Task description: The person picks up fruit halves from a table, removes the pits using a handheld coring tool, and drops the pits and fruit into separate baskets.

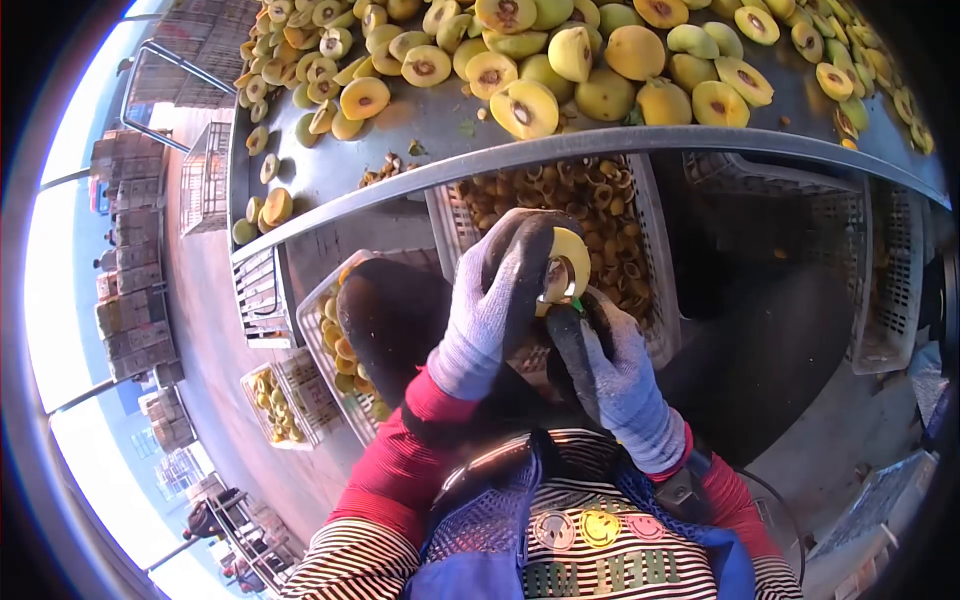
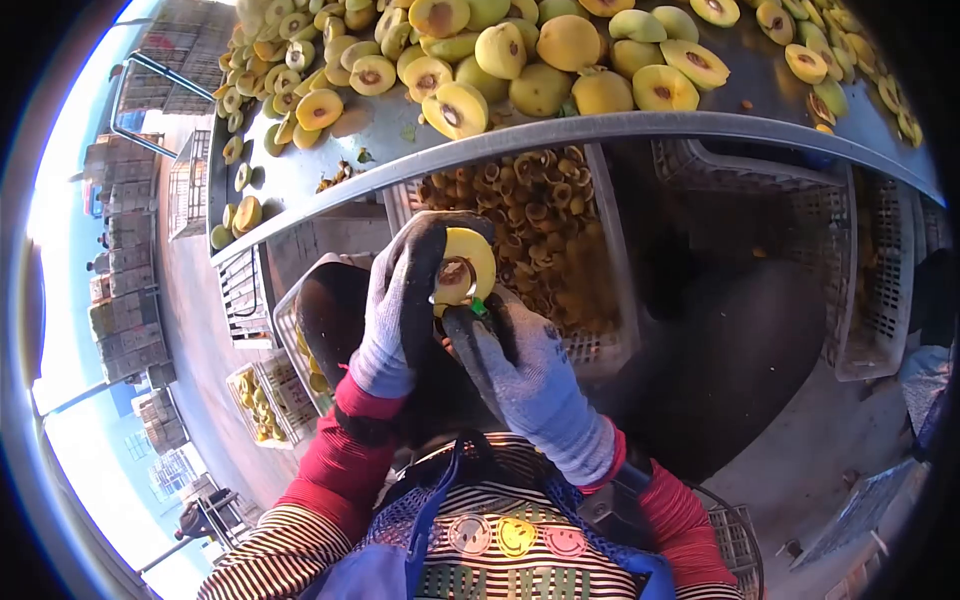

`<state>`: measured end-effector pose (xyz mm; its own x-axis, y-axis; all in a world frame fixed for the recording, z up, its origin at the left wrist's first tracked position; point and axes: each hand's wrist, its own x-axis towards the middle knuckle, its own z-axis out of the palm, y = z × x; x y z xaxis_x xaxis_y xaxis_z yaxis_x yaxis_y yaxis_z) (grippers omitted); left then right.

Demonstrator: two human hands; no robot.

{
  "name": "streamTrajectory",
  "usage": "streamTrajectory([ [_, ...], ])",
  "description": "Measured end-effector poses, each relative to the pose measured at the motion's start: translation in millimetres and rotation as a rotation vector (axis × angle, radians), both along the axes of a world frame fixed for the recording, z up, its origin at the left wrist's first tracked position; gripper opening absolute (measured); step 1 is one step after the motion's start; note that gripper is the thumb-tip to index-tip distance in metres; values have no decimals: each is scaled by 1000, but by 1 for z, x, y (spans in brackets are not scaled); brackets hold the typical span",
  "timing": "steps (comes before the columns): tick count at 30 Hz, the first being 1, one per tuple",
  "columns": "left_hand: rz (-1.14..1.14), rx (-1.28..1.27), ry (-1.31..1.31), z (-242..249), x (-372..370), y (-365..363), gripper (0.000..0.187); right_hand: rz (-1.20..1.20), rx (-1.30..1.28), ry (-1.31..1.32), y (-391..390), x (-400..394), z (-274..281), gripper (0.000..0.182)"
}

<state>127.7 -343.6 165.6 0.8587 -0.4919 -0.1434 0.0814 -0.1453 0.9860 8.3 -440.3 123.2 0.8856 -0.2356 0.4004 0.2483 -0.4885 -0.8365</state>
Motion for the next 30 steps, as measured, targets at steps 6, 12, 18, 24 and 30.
streamTrajectory([
  [6,226,-93,75,6,-35,-9,34,53,591,289,6,-4,20,33],
  [12,79,-69,-60,6,-33,1,29,46,622,224,22,-28,-7,35],
  [18,-216,118,-39,4,-26,9,27,147,754,348,12,-41,3,30],
  [24,-265,277,-239,-6,-30,12,35,107,132,234,14,-55,-25,31],
  [30,-80,212,-68,-13,-45,6,32,103,103,247,18,-61,-36,35],
])
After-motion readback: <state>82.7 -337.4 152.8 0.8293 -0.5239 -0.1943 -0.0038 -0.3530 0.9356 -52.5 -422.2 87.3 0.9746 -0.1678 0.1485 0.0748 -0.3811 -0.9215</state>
